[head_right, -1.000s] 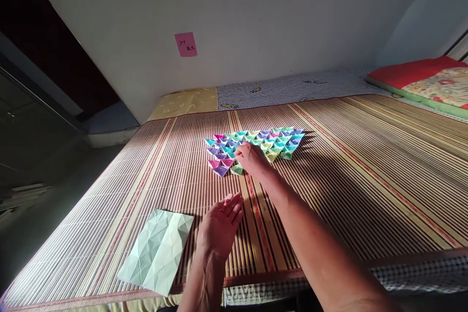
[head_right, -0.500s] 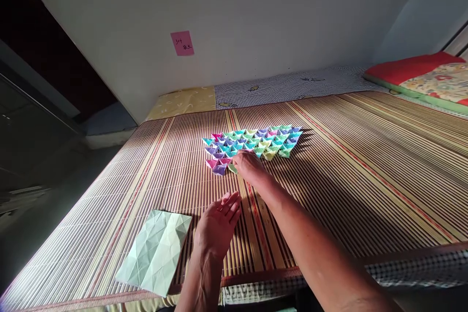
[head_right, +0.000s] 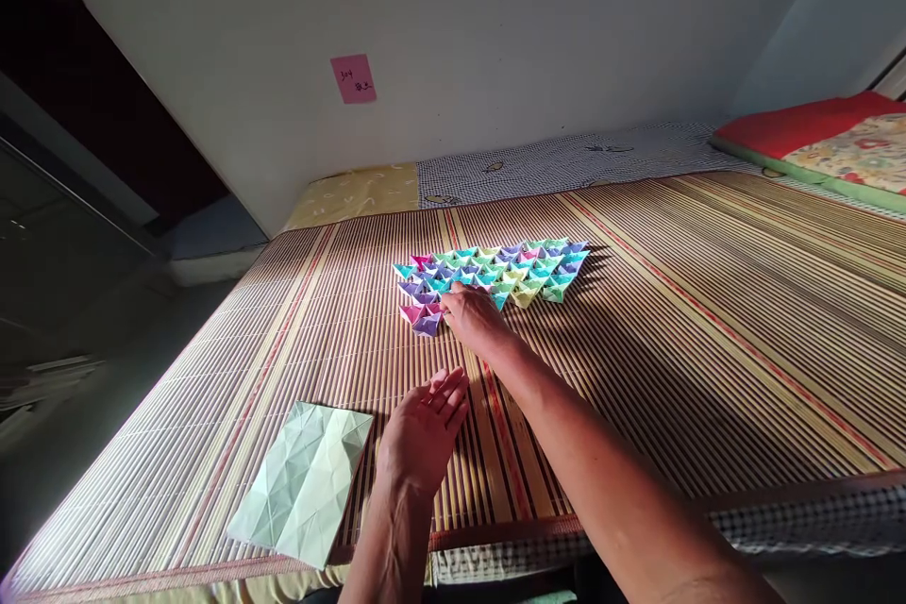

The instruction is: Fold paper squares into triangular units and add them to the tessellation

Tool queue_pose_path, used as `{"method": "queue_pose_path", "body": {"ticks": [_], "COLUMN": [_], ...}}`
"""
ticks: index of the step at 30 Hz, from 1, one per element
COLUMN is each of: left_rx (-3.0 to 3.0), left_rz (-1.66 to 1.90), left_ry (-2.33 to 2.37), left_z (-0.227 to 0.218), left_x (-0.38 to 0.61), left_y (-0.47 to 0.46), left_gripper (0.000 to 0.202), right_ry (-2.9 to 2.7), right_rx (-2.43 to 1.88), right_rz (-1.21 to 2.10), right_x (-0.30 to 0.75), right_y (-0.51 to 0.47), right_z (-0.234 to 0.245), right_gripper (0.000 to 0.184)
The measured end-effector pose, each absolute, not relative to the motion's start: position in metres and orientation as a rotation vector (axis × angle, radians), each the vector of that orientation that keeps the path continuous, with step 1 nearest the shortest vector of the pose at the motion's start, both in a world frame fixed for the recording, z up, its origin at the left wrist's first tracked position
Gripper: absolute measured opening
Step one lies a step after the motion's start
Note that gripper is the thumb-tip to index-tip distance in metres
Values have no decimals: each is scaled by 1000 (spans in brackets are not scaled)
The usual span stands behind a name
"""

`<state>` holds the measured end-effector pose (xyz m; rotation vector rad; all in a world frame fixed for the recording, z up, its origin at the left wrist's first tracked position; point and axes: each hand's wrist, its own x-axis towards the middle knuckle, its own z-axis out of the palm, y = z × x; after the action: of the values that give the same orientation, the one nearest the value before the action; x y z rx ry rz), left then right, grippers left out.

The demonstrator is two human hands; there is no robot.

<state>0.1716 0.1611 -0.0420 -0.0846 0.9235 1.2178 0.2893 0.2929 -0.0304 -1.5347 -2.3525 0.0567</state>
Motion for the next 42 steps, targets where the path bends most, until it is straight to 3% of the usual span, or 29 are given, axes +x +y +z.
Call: {"method": "queue_pose_path", "body": {"ticks": [12, 22, 33, 42], "left_rx": [-87, -101, -114, -105], "left_rz": [1221, 1219, 1221, 1232], "left_ry": [886, 878, 884, 893], "left_z": [-46, -46, -46, -47], "left_x": [172, 172, 172, 173], "left_y": [161, 162, 161, 162], "left_gripper": [24, 23, 26, 28], "right_ry": [-2486, -2487, -2284, -2331], "right_rx": [-1450, -1542, -1576, -1525], "right_rz": [18, 7, 46, 96], "right_x": [254, 252, 298, 295], "right_y": [296, 295, 304, 290], "right_z": [-30, -31, -9, -20], "right_gripper": [28, 13, 13, 13]}}
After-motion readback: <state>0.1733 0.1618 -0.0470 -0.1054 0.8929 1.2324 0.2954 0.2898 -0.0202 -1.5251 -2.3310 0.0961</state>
